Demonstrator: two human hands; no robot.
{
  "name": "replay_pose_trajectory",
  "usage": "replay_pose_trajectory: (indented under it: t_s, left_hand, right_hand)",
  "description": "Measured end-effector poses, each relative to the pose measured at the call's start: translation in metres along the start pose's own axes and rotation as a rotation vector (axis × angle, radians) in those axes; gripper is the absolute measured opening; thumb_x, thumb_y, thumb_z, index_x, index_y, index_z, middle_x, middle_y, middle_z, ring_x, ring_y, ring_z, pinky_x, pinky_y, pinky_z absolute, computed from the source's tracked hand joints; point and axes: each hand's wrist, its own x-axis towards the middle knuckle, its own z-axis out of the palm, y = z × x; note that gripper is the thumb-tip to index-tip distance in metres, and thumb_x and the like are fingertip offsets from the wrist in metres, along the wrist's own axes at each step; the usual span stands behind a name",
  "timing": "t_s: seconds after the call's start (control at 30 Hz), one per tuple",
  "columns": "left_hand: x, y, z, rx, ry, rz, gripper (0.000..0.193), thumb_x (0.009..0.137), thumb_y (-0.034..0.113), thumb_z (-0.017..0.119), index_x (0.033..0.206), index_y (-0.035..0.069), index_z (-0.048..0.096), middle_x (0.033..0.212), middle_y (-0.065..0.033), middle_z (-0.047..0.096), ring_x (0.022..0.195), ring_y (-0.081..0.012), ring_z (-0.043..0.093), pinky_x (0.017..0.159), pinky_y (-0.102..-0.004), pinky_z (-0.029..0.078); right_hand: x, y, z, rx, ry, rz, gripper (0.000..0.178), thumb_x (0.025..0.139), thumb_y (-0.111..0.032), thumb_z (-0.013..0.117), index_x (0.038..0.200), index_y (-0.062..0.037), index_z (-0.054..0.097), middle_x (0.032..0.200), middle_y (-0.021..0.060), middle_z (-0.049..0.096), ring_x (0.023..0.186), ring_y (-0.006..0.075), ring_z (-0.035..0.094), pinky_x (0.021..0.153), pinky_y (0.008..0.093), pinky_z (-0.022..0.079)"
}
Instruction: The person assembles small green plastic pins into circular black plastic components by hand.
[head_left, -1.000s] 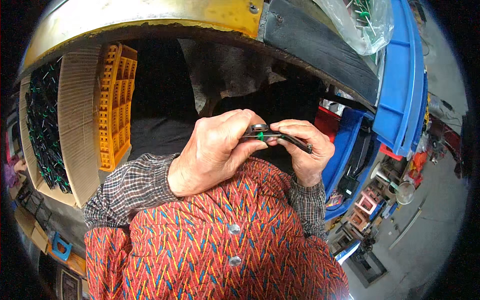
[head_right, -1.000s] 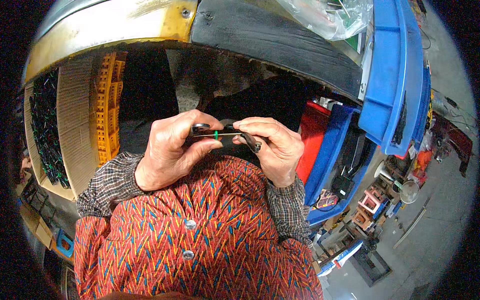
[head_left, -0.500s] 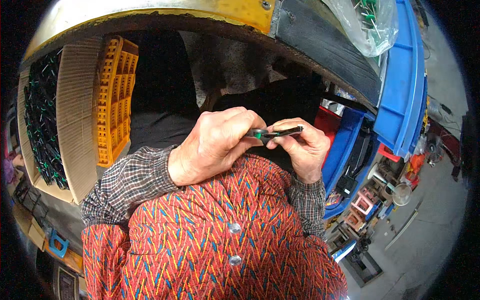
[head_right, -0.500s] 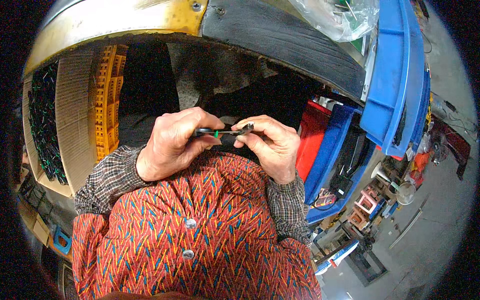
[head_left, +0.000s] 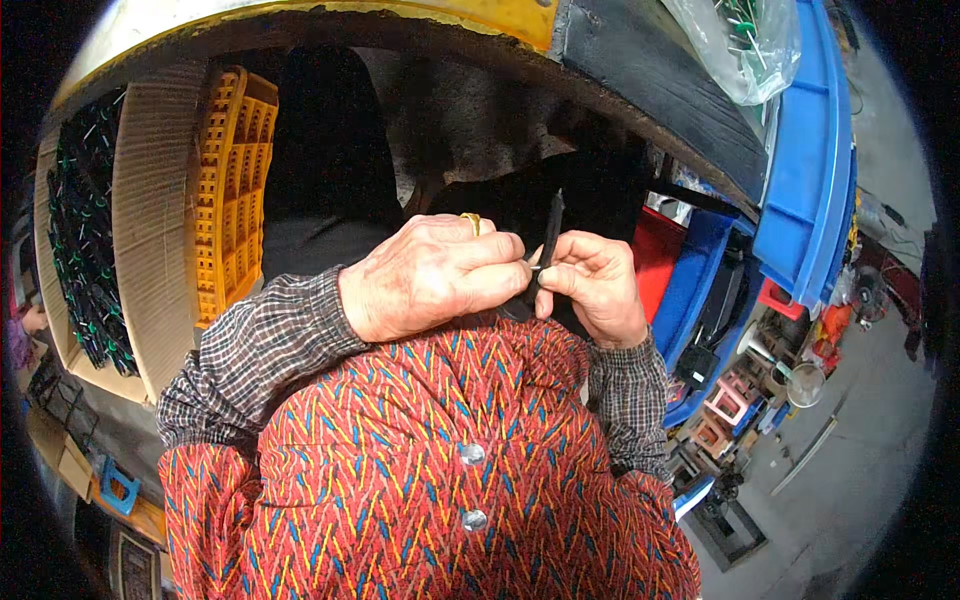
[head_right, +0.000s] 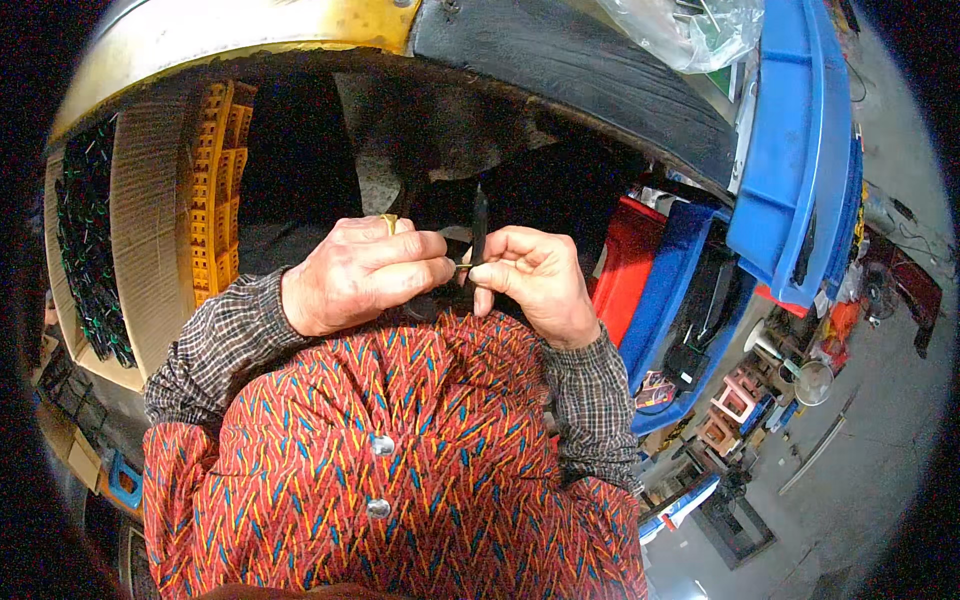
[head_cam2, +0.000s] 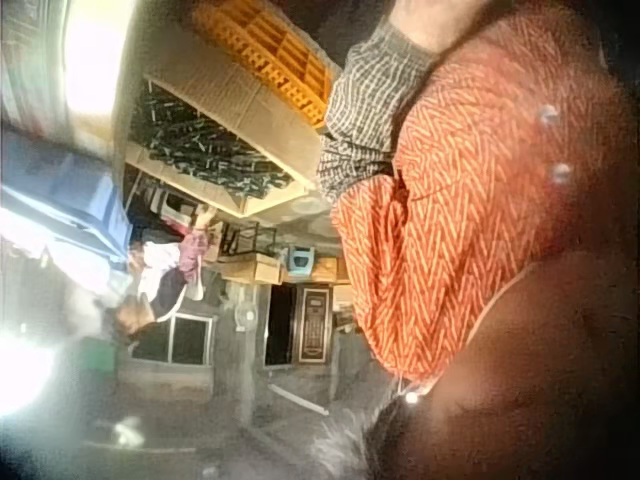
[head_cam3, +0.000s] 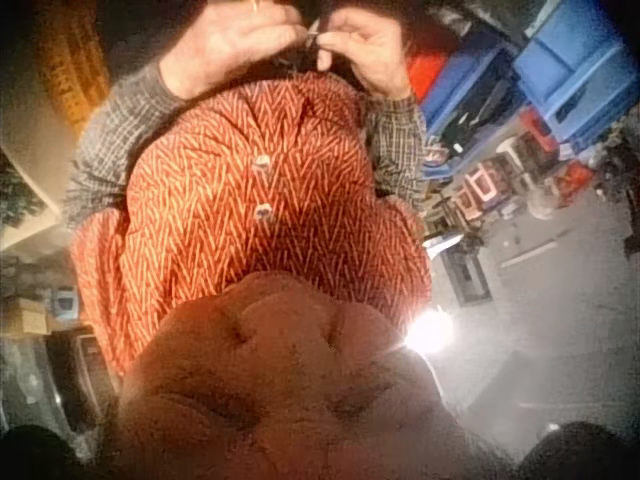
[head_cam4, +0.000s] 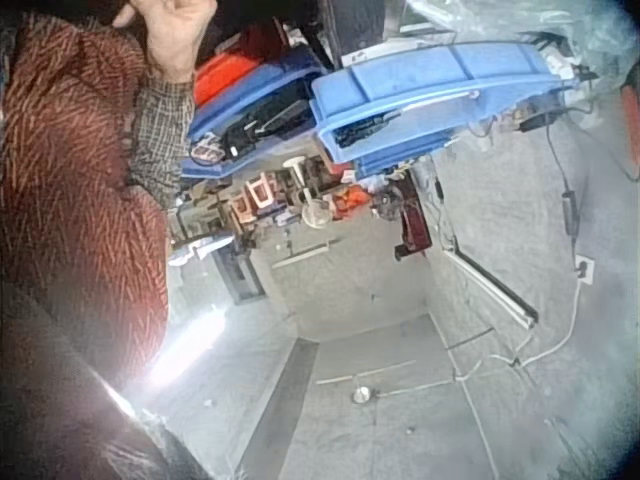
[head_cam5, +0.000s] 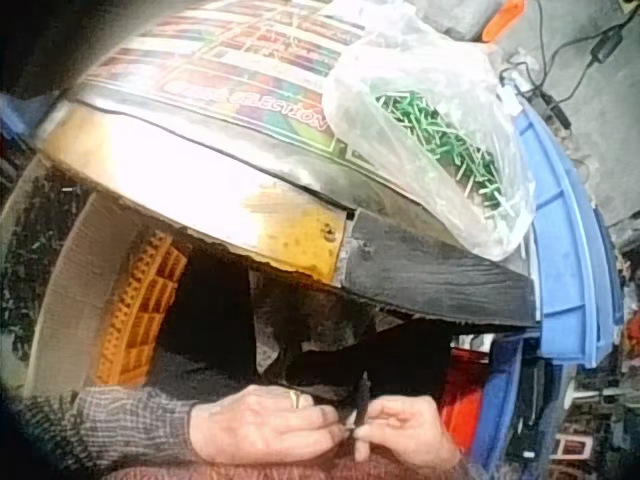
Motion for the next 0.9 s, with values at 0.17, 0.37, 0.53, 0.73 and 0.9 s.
replay_pose_trajectory:
  t_s: [0.17,0.37,0.53,0.73,0.9]
  left_hand:
    - [0.000,-0.002,0.002,0.034,0.003,0.073,0.025,0.070,0.012,0.060,0.093,0.004,0.063,0.092,-0.0076,0.061,0.067,-0.0180,0.057,0.055,-0.0299,0.047]
    - [-0.001,-0.003,0.003,0.051,0.045,0.101,0.025,0.069,0.012,0.061,0.092,0.003,0.063,0.092,-0.0079,0.061,0.064,-0.0173,0.055,0.053,-0.0294,0.044]
    - [-0.001,-0.006,0.005,0.079,0.068,0.124,0.024,0.069,0.011,0.061,0.092,0.003,0.063,0.093,-0.0091,0.061,0.063,-0.0167,0.055,0.053,-0.0291,0.044]
    - [-0.003,-0.007,0.009,0.036,0.104,0.114,0.025,0.068,0.011,0.061,0.092,0.002,0.063,0.094,-0.0095,0.061,0.063,-0.0166,0.054,0.052,-0.0287,0.043]
    - [-0.004,-0.004,0.008,0.094,0.095,0.116,0.026,0.068,0.011,0.061,0.092,0.002,0.064,0.092,-0.0097,0.061,0.064,-0.0168,0.055,0.053,-0.0285,0.044]
  right_hand:
    - [0.002,-0.003,-0.001,0.012,-0.062,0.093,0.007,0.085,-0.002,0.062,0.085,0.0039,0.060,0.080,0.0110,0.065,0.058,0.0129,0.061,0.053,0.0245,0.050]
    - [0.003,-0.006,0.001,0.091,-0.067,0.115,0.011,0.087,-0.006,0.063,0.093,0.0034,0.061,0.080,0.0100,0.065,0.055,0.0093,0.058,0.049,0.0200,0.047]
    - [0.004,-0.010,0.004,0.062,-0.052,0.101,0.020,0.088,-0.007,0.062,0.104,0.0028,0.058,0.079,0.0096,0.064,0.053,0.0065,0.054,0.047,0.0167,0.043]
    - [0.006,-0.012,0.005,0.065,-0.043,0.058,0.046,0.089,-0.009,0.062,0.127,-0.0026,0.037,0.074,0.0083,0.061,0.049,0.0040,0.047,0.044,0.0163,0.037]
    - [0.007,-0.008,-0.001,0.078,-0.097,0.108,0.032,0.090,-0.011,0.061,0.117,-0.0002,0.047,0.072,0.0059,0.060,0.049,0.0041,0.047,0.043,0.0158,0.036]
